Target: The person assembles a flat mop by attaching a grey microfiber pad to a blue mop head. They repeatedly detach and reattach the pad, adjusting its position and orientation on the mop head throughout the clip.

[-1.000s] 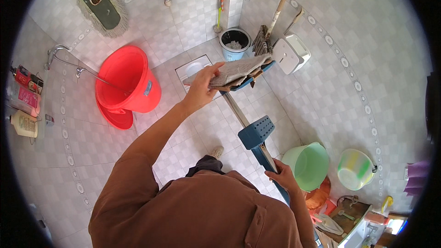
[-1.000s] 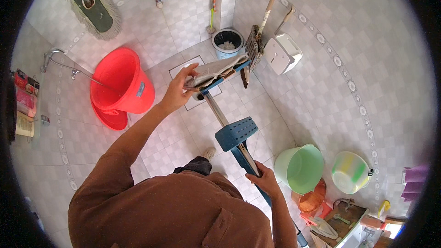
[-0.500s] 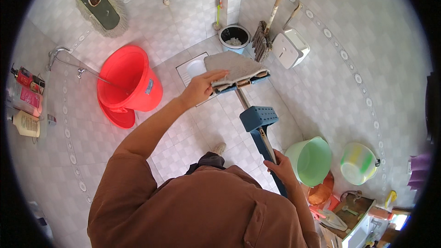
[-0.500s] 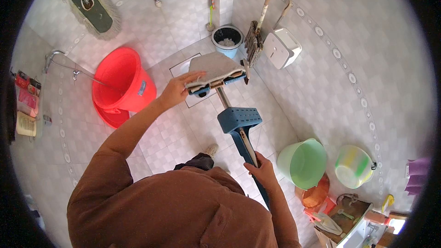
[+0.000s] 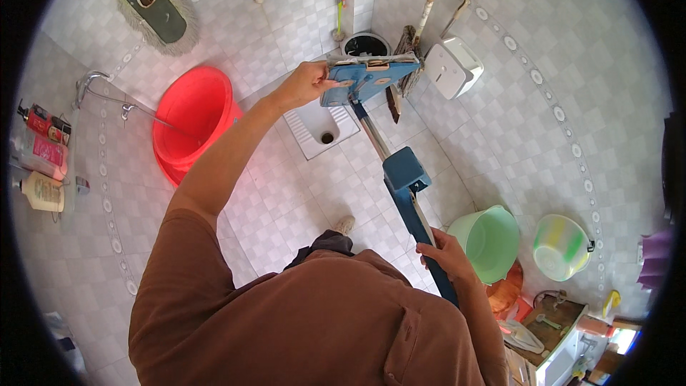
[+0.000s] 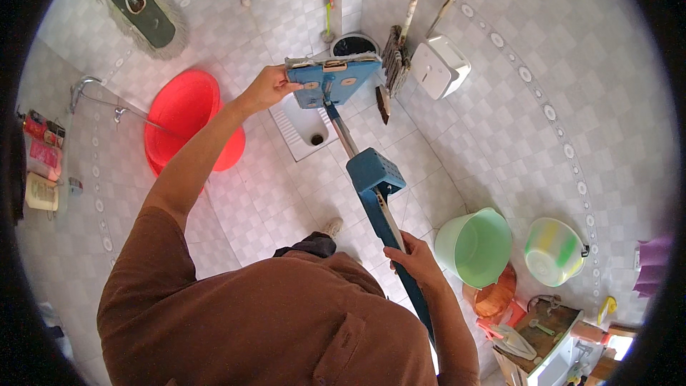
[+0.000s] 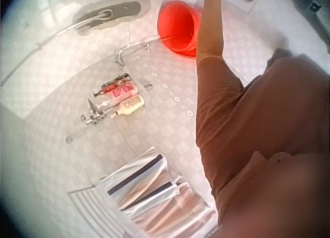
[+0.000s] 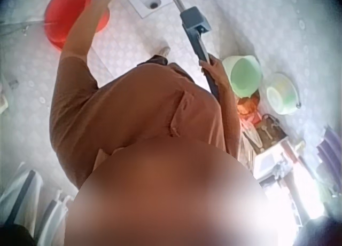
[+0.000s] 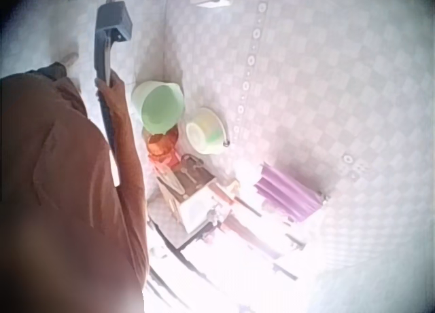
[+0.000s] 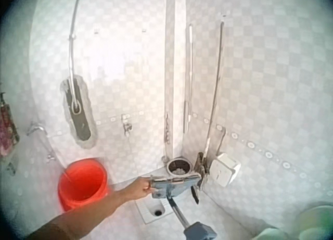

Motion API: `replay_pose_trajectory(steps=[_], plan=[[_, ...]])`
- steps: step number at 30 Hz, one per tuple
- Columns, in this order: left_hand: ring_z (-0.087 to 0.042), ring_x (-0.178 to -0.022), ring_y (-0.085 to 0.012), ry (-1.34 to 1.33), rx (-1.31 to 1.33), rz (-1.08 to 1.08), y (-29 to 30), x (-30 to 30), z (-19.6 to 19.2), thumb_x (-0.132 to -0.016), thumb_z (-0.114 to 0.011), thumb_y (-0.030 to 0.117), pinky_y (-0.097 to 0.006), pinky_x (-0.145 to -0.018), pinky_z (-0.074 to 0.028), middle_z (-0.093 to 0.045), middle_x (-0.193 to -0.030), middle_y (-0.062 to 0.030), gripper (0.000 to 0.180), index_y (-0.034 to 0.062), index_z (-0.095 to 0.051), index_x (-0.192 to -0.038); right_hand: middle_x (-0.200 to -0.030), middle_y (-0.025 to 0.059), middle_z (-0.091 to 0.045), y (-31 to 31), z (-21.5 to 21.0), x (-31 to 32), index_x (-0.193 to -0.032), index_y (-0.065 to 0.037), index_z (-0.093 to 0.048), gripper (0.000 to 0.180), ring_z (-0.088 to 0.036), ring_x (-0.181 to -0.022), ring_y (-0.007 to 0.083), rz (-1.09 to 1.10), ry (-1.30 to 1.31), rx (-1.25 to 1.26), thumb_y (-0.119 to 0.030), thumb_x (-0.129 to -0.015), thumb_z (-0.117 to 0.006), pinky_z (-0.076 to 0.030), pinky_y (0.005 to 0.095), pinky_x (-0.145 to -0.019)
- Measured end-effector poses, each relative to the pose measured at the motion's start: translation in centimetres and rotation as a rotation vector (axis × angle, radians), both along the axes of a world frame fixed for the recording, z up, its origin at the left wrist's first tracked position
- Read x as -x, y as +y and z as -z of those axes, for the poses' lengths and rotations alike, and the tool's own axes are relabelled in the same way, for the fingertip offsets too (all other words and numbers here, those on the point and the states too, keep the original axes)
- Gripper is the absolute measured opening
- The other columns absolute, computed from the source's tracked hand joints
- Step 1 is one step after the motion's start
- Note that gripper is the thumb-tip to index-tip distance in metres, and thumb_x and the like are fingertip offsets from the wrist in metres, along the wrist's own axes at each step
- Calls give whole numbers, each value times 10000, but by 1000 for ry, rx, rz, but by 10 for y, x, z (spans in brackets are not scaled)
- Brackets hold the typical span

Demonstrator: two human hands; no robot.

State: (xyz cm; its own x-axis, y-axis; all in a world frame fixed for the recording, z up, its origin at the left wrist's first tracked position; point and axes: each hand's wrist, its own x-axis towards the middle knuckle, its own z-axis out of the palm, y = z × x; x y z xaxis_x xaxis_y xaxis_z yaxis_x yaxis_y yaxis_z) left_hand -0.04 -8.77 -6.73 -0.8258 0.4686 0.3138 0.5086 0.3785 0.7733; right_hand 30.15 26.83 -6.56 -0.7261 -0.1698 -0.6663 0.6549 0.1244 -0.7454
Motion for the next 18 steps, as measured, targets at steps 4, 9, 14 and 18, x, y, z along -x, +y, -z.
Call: replay_pose_trajectory(steps=[4, 9, 14, 18], plan=[[-533, -633, -241, 127, 82, 61, 18, -25, -23, -814, -648, 59, -347, -592, -417, -509, -718, -161, 149, -41, -547, -767, -758, 29, -583, -2, -3, 0, -1192, 22, -539, 522, -549, -582, 99, 5, -32, 34, -209, -768, -736, -458, 241, -515], [-591, -1017, -294, 56, 258, 115, 37, -68, -29, -733, -505, -91, -319, -897, -470, -592, -1188, -101, 519, 67, -533, -1227, -749, 25, -580, -3, -2, 2, -1177, 12, -545, 495, -549, -581, 96, 8, -51, 28, -204, -772, -729, -457, 243, -513], [-453, -1246, -270, 340, 140, 63, 39, -96, 11, -599, -462, -190, -334, -1059, -372, -521, -1305, -66, 746, 110, -515, -1280, -763, 40, -598, -5, 4, -3, -1165, 13, -548, 472, -555, -589, 101, 15, 90, -61, -188, -771, -714, -460, 250, -536], [-451, -1250, -277, 392, 125, 14, 43, -100, 40, -595, -497, -215, -350, -1064, -364, -503, -1330, -66, 775, 117, -508, -1294, -778, 106, -635, -10, 7, -7, -1155, 14, -548, 506, -601, -620, 167, -8, 254, -341, -211, -738, -724, -485, 292, -586]])
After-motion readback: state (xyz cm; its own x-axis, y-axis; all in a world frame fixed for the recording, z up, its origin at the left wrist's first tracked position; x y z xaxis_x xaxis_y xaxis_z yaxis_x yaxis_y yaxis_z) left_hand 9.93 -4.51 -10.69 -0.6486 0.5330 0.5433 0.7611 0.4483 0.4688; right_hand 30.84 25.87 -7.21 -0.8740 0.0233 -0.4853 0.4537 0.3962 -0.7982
